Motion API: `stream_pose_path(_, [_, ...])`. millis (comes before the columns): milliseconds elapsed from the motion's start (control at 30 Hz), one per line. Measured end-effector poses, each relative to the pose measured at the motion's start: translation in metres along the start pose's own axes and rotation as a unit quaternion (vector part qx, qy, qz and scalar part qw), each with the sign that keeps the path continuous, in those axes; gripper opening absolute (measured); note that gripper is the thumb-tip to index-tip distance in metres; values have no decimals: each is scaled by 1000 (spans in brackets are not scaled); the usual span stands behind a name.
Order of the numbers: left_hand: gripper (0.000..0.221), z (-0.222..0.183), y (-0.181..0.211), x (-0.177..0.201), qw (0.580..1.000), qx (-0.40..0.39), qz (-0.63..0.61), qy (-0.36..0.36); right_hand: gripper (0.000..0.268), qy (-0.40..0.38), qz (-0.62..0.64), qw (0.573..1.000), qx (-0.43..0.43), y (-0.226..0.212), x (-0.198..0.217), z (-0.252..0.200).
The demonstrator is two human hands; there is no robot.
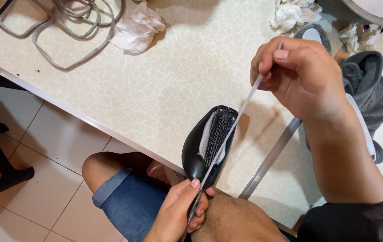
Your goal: Cleaning a black plastic shoe tree using a brush and a cloth at a workbench.
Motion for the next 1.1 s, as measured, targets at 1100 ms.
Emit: stream_pose_path(1100, [38,-13,34,5,873,-214,416,138,19,-7,-238,969,-69,12,-17,28])
Point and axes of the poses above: each hand's wrist, its own z-axis towards the middle knuckle, its own x-axis out of the back of the hand, y = z × x, the point moved 10 cm from there along z, towards the middle knuckle, and after that the axes turned 6 degrees about y, right-handed, at the moved point
